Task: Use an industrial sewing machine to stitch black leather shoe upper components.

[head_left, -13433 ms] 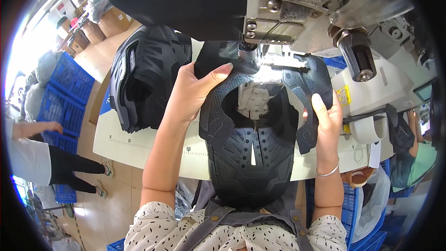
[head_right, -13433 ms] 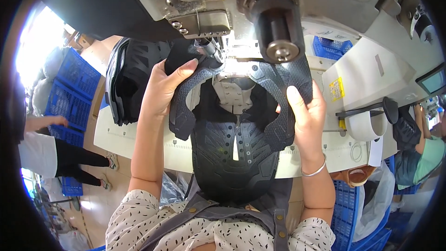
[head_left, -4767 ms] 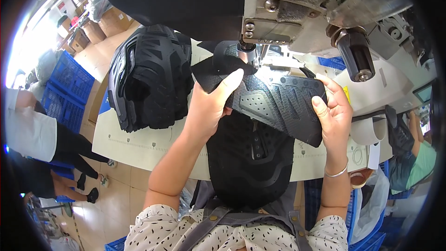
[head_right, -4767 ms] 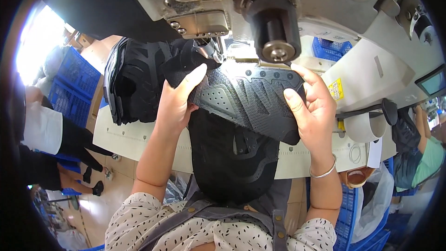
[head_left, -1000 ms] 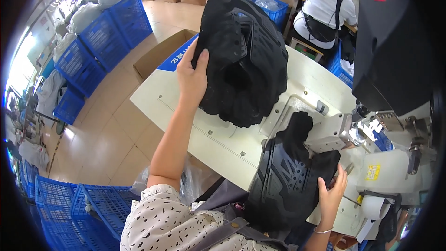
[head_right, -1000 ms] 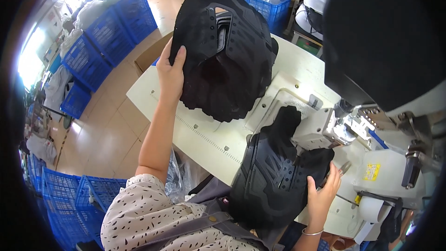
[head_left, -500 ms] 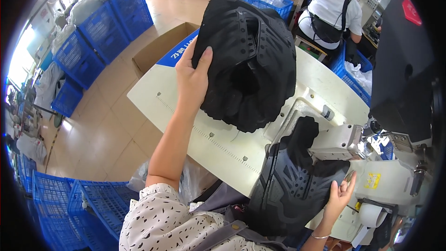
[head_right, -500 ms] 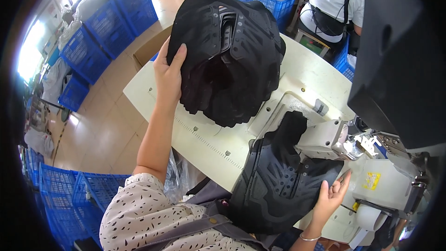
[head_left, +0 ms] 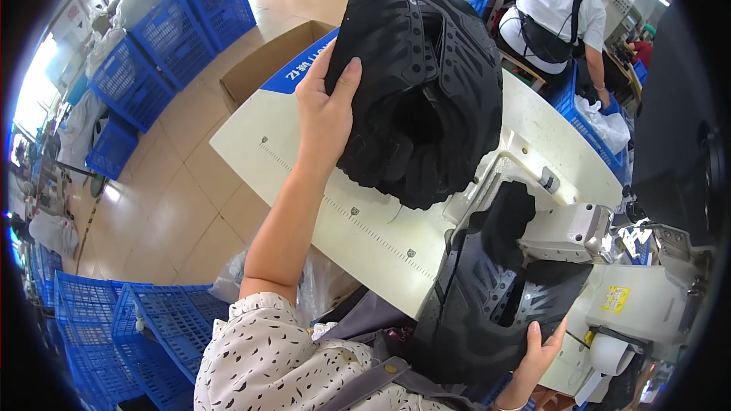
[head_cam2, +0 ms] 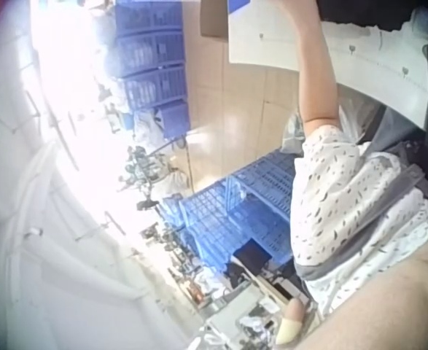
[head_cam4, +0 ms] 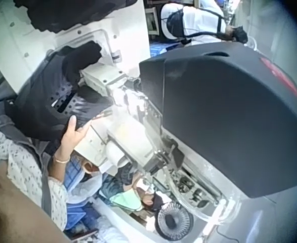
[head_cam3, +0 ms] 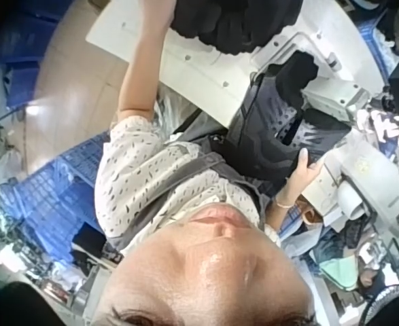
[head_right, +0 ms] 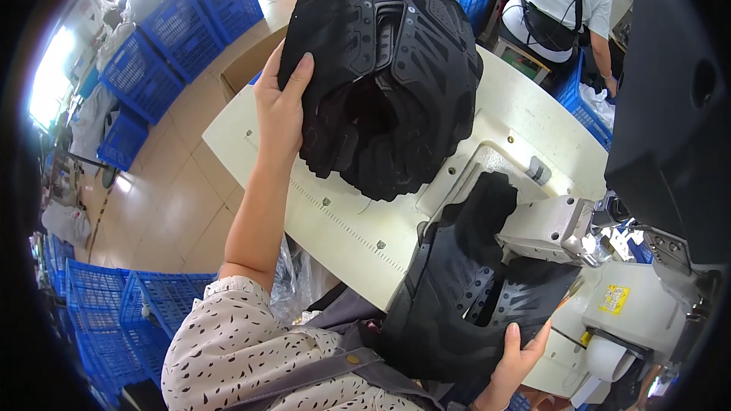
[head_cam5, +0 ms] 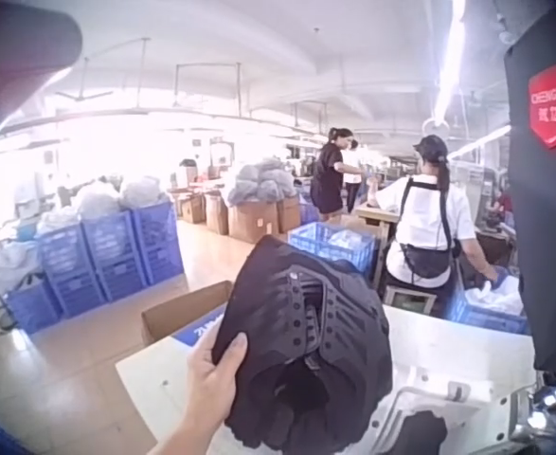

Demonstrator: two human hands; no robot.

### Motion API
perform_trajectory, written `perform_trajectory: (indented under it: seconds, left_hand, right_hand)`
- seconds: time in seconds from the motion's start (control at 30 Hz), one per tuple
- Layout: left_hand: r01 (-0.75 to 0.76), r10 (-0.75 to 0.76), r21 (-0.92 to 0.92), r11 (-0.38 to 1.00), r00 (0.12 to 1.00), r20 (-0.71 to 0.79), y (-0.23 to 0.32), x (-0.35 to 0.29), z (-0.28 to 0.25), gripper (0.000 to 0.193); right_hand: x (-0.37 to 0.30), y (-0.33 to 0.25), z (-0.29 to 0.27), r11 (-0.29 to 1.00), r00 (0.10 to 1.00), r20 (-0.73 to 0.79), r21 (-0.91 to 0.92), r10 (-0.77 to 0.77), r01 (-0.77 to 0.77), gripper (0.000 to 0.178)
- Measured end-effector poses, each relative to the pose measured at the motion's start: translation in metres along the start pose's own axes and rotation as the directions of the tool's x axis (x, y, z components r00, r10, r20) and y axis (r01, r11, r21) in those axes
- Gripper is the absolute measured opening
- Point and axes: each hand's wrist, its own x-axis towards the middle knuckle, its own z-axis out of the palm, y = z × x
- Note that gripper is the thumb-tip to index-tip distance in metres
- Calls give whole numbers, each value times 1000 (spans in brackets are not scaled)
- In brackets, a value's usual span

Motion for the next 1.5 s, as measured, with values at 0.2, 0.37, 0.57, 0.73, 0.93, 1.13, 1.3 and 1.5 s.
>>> perform_trajectory:
  seconds: [0.2,0.37,0.57,0.73,0.93,1.13,1.3,1.5]
  left_hand:
    - [-438,598,771,462,796,95,37,-23,9,65]
    - [265,-339,247,932,396,854,65,-132,33,27]
    - [995,-564,61,-75,-93,820,42,-213,85,44]
    - [825,-554,-20,565,397,731,58,-197,93,34]
    - [769,-476,-149,622,521,708,68,-169,114,31]
    - [731,-446,-145,667,547,709,73,-149,124,28]
    - [646,-386,-120,754,582,716,75,-146,131,22]
    - [558,-361,-95,824,647,672,76,-146,135,17]
  right_hand:
    - [-6,-21,-5,935,986,-153,355,69,-10,54]
    - [8,-27,-13,783,968,-177,621,180,-33,45]
    - [2,-33,-13,823,999,38,567,-4,-18,41]
    - [-4,-27,-12,845,983,-152,508,-102,166,42]
    - [15,-48,-4,776,996,-76,627,-35,75,47]
    - [31,-62,-7,734,993,-17,672,-115,96,32]
    - [38,-61,-12,733,993,-21,673,-116,100,32]
    - [44,-49,-14,726,986,-74,669,-151,162,32]
